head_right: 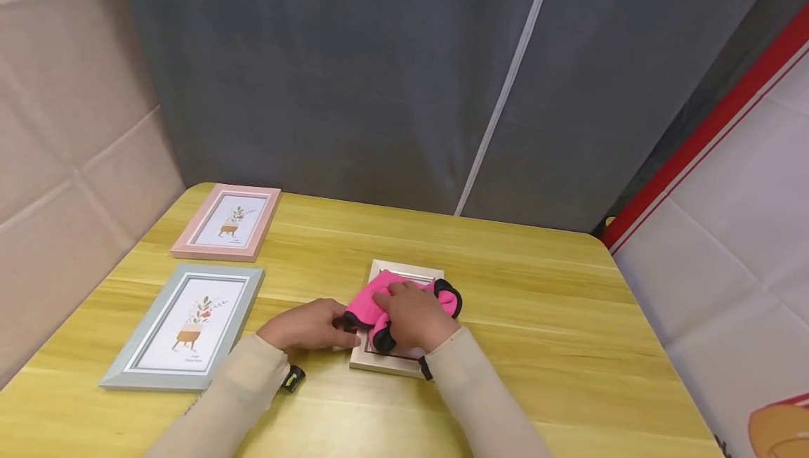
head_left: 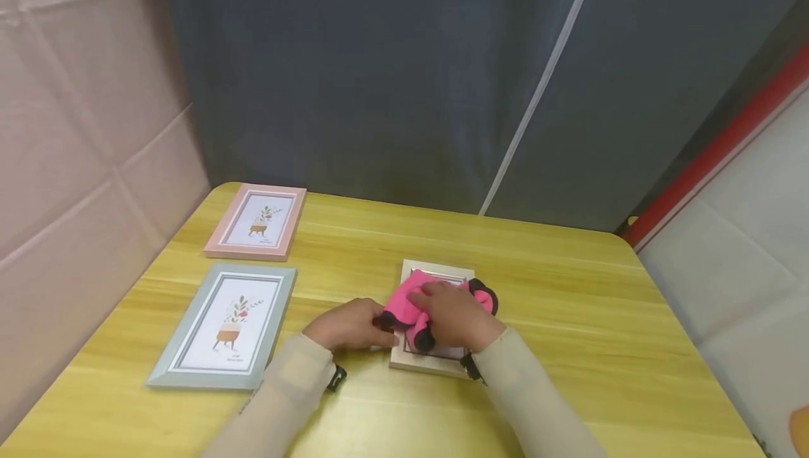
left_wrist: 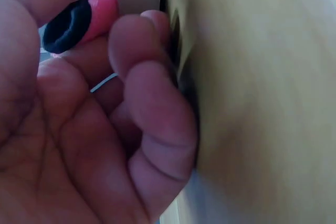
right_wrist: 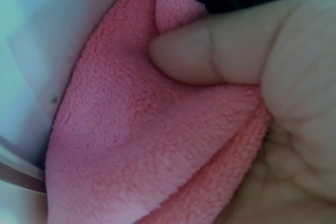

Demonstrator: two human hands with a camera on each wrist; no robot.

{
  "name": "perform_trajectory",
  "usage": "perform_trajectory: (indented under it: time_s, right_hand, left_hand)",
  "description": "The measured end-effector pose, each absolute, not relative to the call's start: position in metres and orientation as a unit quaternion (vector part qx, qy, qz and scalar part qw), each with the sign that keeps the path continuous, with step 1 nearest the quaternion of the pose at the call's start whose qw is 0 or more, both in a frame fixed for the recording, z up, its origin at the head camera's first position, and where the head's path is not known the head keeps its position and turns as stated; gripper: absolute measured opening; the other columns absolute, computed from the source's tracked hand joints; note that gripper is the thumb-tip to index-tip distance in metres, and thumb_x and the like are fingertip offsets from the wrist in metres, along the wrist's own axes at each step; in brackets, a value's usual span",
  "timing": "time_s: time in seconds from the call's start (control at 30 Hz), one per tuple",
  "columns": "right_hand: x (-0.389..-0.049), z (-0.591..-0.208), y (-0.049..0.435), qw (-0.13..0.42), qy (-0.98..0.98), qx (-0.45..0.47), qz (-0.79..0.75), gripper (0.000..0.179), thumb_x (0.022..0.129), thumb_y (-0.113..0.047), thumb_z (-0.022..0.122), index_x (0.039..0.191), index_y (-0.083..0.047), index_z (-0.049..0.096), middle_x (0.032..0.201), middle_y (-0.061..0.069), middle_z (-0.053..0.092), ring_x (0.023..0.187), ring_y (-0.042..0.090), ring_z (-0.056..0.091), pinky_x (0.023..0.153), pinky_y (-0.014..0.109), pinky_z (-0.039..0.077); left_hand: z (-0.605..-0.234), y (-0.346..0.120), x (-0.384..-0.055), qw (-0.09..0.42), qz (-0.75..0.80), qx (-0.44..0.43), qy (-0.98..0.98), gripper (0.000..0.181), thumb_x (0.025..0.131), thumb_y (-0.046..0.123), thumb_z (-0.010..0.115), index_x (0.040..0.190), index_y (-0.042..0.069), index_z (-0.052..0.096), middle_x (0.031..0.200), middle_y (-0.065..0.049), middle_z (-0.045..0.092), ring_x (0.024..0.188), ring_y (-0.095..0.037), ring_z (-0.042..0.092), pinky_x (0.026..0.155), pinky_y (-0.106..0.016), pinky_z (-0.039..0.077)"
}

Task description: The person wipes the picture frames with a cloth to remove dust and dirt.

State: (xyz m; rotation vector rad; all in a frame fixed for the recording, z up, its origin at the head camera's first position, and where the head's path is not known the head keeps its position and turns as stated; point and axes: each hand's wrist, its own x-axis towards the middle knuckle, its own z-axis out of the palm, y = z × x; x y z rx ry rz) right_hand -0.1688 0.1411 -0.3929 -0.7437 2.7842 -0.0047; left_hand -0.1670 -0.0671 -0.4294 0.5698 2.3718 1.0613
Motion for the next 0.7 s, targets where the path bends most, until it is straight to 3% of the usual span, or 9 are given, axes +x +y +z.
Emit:
perform_trajectory:
  time_s: [0.4, 0.7]
  right_hand:
    - [-0.184, -0.399, 0.148, 0.140, 0.961, -0.232, -0.051, 0.067, 0.087, -0.015, 0.075, 0.148, -0.030, 0.049, 0.147, 0.007, 0.047, 0.135, 0.034, 0.044, 0.103, 0.058, 0.042]
    - [-0.153, -0.388, 0.166, 0.016, 0.929, -0.351, -0.115, 0.051, 0.084, 0.002, 0.072, 0.131, -0.015, 0.065, 0.128, 0.005, 0.063, 0.123, 0.026, 0.056, 0.103, 0.043, 0.045]
  left_hand:
    - [-0.430, -0.064, -0.168, 0.231, 0.375, 0.191, 0.877, 0.022, 0.083, 0.032, 0.080, 0.085, 0.012, 0.070, 0.062, 0.001, 0.049, 0.055, -0.014, 0.043, 0.052, -0.030, 0.037]
    - [-0.432, -0.064, -0.168, 0.229, 0.402, 0.191, 0.866, 0.016, 0.085, 0.023, 0.078, 0.097, 0.013, 0.076, 0.075, 0.002, 0.063, 0.064, -0.015, 0.050, 0.061, -0.031, 0.044]
